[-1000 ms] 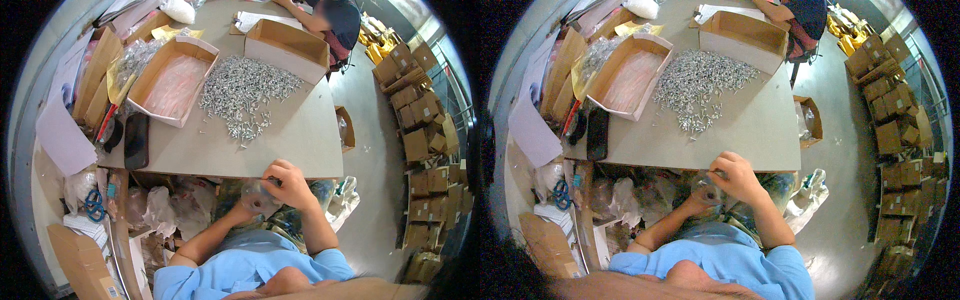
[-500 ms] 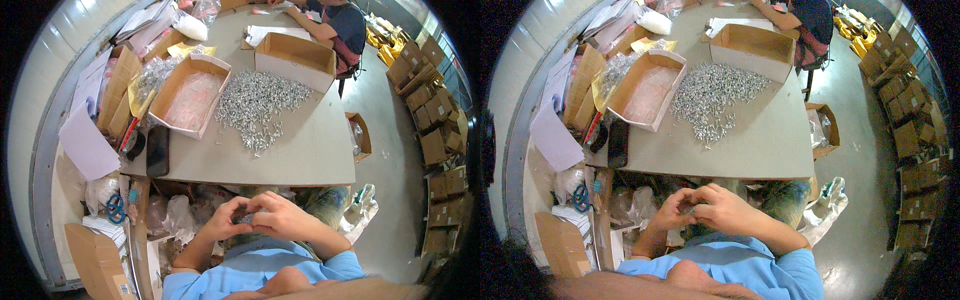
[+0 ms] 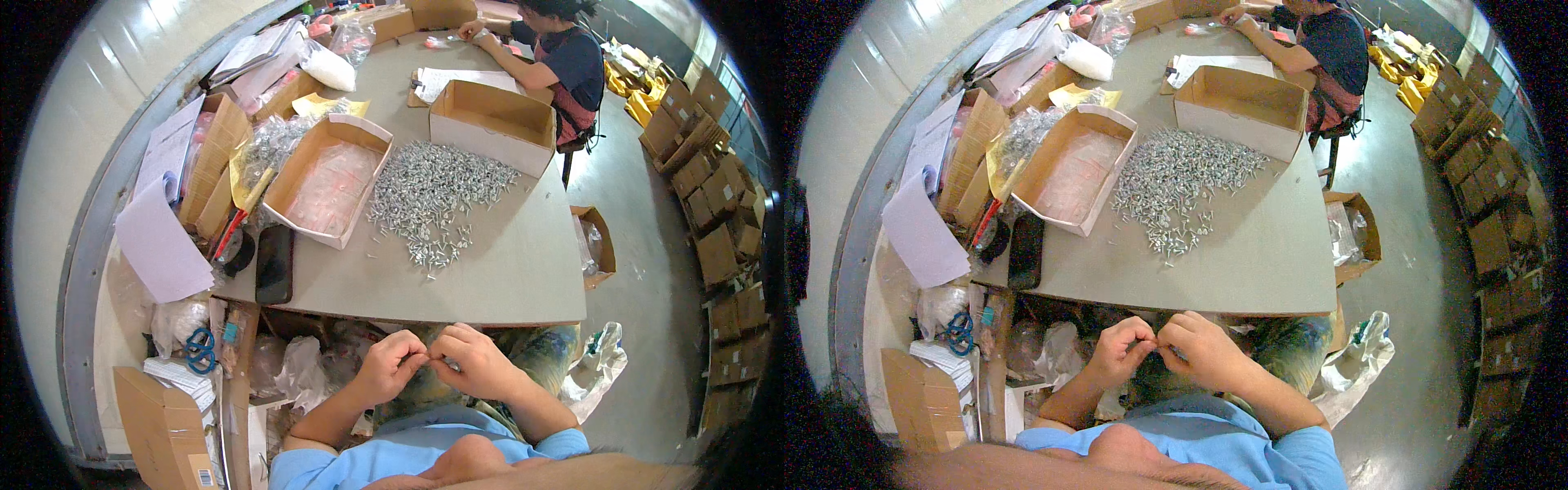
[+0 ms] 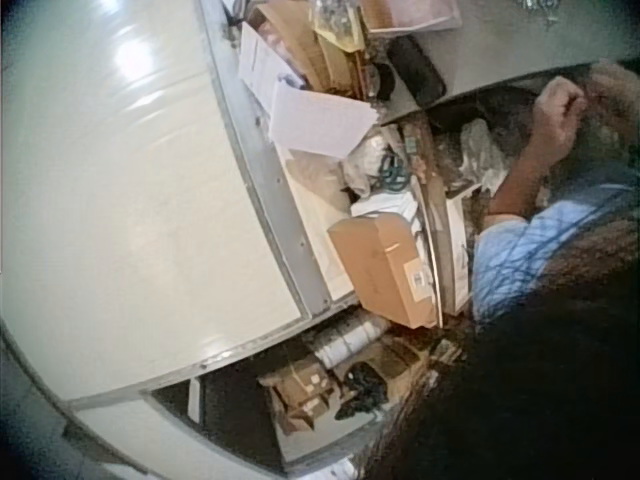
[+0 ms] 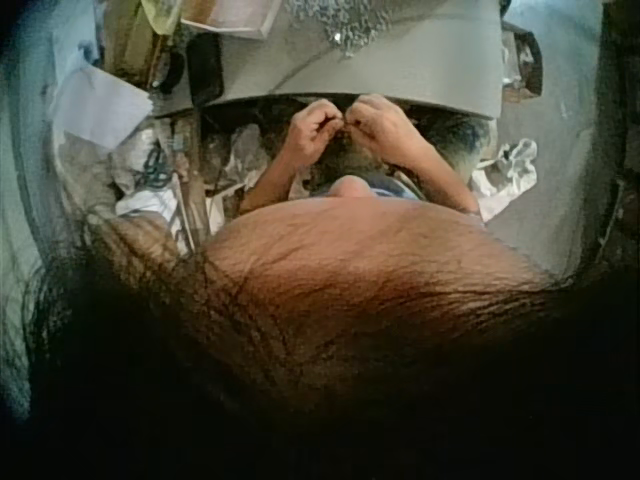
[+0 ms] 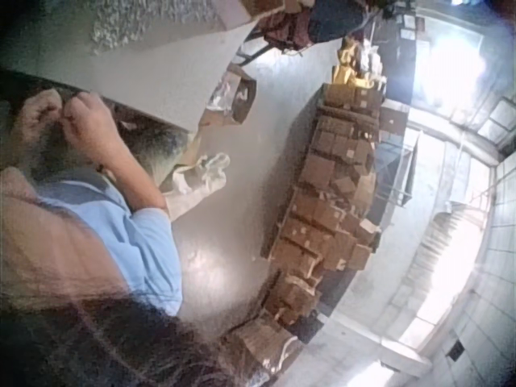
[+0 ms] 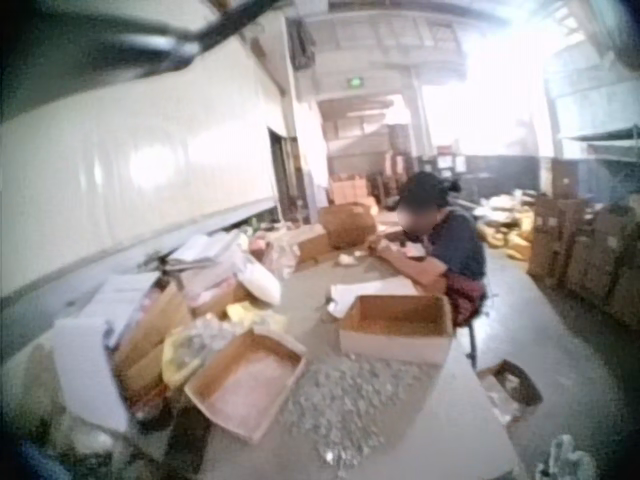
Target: The person picks up screws from a pile on the table and places them one at a time into a clear plastic bag.
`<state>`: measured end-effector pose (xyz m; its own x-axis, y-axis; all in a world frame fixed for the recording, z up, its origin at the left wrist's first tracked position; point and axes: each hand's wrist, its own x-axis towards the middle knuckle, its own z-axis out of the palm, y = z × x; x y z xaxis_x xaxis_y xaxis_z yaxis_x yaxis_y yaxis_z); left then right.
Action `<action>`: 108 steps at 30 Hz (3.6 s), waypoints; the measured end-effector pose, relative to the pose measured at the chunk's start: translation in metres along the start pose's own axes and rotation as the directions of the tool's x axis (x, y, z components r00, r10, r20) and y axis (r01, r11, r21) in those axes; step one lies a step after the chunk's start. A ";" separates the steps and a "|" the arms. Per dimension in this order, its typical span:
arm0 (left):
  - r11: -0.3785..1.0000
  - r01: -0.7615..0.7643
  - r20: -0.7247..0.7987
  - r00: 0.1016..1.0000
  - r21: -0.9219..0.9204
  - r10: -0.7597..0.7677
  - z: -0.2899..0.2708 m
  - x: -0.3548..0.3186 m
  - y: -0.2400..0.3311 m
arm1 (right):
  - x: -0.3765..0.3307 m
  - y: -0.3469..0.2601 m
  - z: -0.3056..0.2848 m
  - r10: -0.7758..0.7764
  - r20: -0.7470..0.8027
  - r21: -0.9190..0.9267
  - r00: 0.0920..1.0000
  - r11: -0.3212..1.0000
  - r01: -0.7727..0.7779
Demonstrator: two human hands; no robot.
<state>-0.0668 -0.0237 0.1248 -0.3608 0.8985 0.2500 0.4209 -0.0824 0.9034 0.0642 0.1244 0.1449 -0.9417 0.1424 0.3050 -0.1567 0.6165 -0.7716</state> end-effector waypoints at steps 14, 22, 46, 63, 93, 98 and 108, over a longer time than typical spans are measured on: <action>0.837 0.026 -0.633 0.668 0.546 0.391 -0.176 0.142 -0.005 | 0.003 0.051 -0.023 0.377 -0.355 0.011 0.855 0.916 -0.400; 0.441 -0.005 0.134 0.956 0.897 -0.262 -0.171 0.184 -0.079 | 0.046 0.085 -0.030 0.243 -0.300 -0.392 0.922 0.850 -0.352; 0.909 -0.027 -0.367 0.910 0.417 0.195 -0.110 0.100 -0.010 | 0.001 0.062 -0.041 0.271 -0.244 -0.154 0.931 0.937 -0.313; 0.676 0.527 0.229 0.845 -0.515 -0.483 0.016 -0.058 -0.080 | 0.033 0.079 -0.035 0.167 -0.242 -0.284 0.956 0.930 -0.234; 0.684 0.538 0.302 0.843 -0.491 -0.446 0.118 -0.042 -0.086 | 0.028 0.059 -0.011 0.126 -0.359 -0.432 0.925 0.856 -0.284; 0.652 0.565 0.315 0.825 -0.506 -0.470 0.123 -0.047 -0.094 | 0.016 0.059 -0.004 0.107 -0.372 -0.440 0.922 0.854 -0.277; 0.682 0.522 0.308 0.853 -0.512 -0.421 0.117 -0.041 -0.084 | 0.033 0.049 -0.015 0.163 -0.344 -0.299 0.925 0.914 -0.273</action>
<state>0.0098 -0.0029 -0.0025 -0.2287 0.9339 -0.2748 -0.3269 0.1922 0.9253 0.0301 0.1709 0.1259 -0.7937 0.4987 0.3484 0.2025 0.7566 -0.6217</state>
